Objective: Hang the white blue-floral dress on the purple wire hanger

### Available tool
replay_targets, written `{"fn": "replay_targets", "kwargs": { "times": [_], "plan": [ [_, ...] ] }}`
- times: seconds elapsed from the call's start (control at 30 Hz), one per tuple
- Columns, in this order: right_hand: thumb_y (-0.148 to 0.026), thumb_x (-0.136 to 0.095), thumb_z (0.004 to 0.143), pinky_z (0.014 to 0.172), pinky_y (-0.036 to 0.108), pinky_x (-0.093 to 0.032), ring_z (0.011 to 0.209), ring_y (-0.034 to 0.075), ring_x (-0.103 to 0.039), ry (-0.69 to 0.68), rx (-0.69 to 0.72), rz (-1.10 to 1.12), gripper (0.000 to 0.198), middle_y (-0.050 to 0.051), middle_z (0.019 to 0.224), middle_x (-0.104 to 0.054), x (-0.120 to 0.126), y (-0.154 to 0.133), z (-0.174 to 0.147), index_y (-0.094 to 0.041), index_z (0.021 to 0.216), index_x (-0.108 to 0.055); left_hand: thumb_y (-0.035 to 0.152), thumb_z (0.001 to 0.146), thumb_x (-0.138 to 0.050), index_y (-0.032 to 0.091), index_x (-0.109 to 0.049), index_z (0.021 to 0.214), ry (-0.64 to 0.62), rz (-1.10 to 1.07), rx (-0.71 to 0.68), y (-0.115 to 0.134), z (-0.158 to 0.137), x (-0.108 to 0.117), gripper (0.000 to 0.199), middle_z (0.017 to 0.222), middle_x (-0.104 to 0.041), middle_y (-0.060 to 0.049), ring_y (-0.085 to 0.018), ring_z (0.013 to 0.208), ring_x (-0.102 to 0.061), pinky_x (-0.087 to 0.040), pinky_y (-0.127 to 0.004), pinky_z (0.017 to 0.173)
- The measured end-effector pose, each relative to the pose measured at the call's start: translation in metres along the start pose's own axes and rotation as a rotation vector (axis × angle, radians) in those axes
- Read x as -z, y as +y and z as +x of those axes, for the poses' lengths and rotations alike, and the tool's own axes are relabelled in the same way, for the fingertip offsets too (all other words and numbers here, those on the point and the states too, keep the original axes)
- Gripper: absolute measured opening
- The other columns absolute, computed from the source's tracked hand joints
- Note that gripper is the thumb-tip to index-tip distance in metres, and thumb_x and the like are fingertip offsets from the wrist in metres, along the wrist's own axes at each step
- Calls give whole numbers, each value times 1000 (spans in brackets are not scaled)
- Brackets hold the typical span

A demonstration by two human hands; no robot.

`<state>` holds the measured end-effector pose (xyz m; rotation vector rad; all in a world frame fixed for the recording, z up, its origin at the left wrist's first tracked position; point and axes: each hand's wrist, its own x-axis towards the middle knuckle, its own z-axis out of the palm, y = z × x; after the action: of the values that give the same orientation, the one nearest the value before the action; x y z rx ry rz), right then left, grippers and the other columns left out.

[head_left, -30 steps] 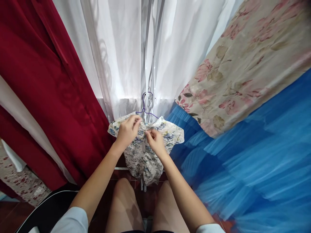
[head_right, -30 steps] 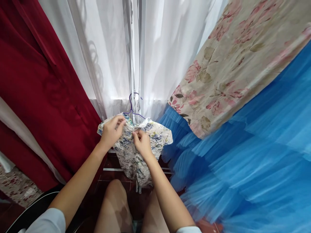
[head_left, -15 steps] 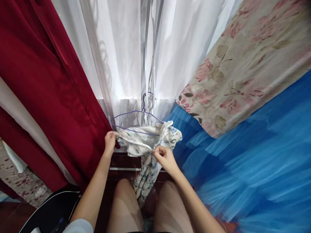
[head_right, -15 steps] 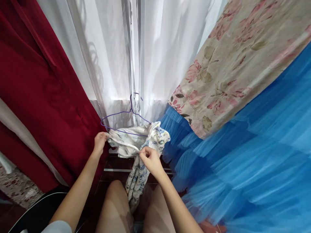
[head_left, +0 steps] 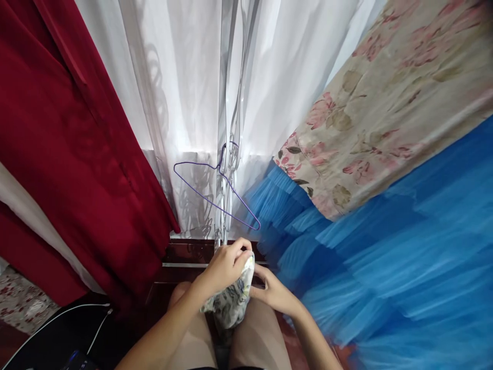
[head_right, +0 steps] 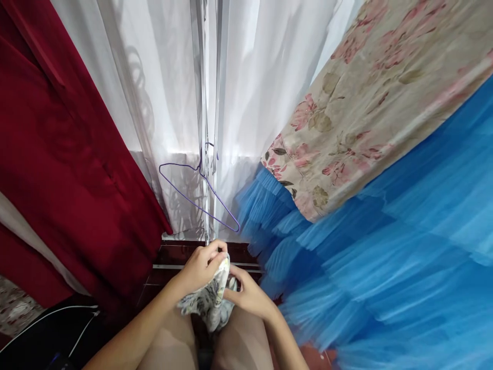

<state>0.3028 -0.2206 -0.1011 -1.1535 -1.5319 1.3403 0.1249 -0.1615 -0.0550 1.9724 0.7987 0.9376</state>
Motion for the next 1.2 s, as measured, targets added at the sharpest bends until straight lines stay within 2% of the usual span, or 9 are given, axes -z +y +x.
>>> {"fn": "replay_targets", "kwargs": {
  "times": [0.13,0.23,0.33,0.5,0.67,0.77,0.93,1.07,1.2],
  "plan": [
    [-59,-53,85,70,34,-48,70,22,-61,-47,-171,459,46,8,74,-68,-8,-13,-5,-18,74,-70,40,95,-52,21,-56,95,-14,-267,142,-7,4,-10,20,55,-37,7,-10,48,-32,-22,-22,47],
    [-49,-72,72,57,25,-42,58,15,-56,-137,-179,615,35,5,70,-65,2,-14,-11,-14,73,-67,52,86,-64,19,-53,103,-254,-535,249,-23,-8,-14,39,59,-44,6,-8,48,-35,-24,-19,46],
    [-31,-85,58,46,19,-31,47,7,-43,-186,-132,533,33,-1,61,-56,32,-23,-18,-14,71,-60,55,75,-75,16,-55,100,-466,-613,340,-41,-33,-18,51,64,-49,4,-7,52,-38,-27,-19,48],
    [-29,-84,68,41,18,-20,42,4,-30,104,68,250,44,-8,50,-40,102,-59,-12,-19,62,-41,59,83,-63,13,-56,76,-429,-436,371,-57,-71,-4,47,62,-39,3,-8,59,-31,-22,-21,51],
    [-31,-84,70,41,18,-28,44,7,-41,406,303,114,37,-7,55,-51,144,-95,59,-20,68,-48,56,87,-60,12,-60,82,-233,-403,280,-29,-71,32,45,71,-45,0,-11,67,-39,-32,-22,59],
    [-40,-82,71,45,17,-35,49,7,-45,409,364,177,37,-8,61,-56,136,-109,120,-21,73,-50,54,91,-55,13,-59,79,-42,-359,217,-8,-59,52,43,71,-48,-1,-12,67,-42,-34,-22,59],
    [-48,-76,76,49,20,-43,53,10,-53,163,133,213,34,-3,63,-62,89,-115,174,-19,78,-60,50,94,-50,16,-57,82,155,-282,156,9,-52,82,37,73,-52,-2,-14,69,-48,-40,-23,62],
    [-43,-75,76,44,23,-44,46,13,-54,6,-27,254,30,0,55,-62,72,-110,166,-16,74,-62,47,96,-50,16,-55,77,87,-58,139,-6,-54,113,37,71,-50,1,-12,67,-46,-37,-22,59],
    [-38,-78,75,43,19,-44,44,10,-55,-33,-70,303,26,-2,57,-64,80,-116,149,-16,83,-65,46,96,-48,17,-62,81,-118,275,98,-54,-46,151,36,74,-58,0,-15,72,-52,-40,-24,66]
  ]
}}
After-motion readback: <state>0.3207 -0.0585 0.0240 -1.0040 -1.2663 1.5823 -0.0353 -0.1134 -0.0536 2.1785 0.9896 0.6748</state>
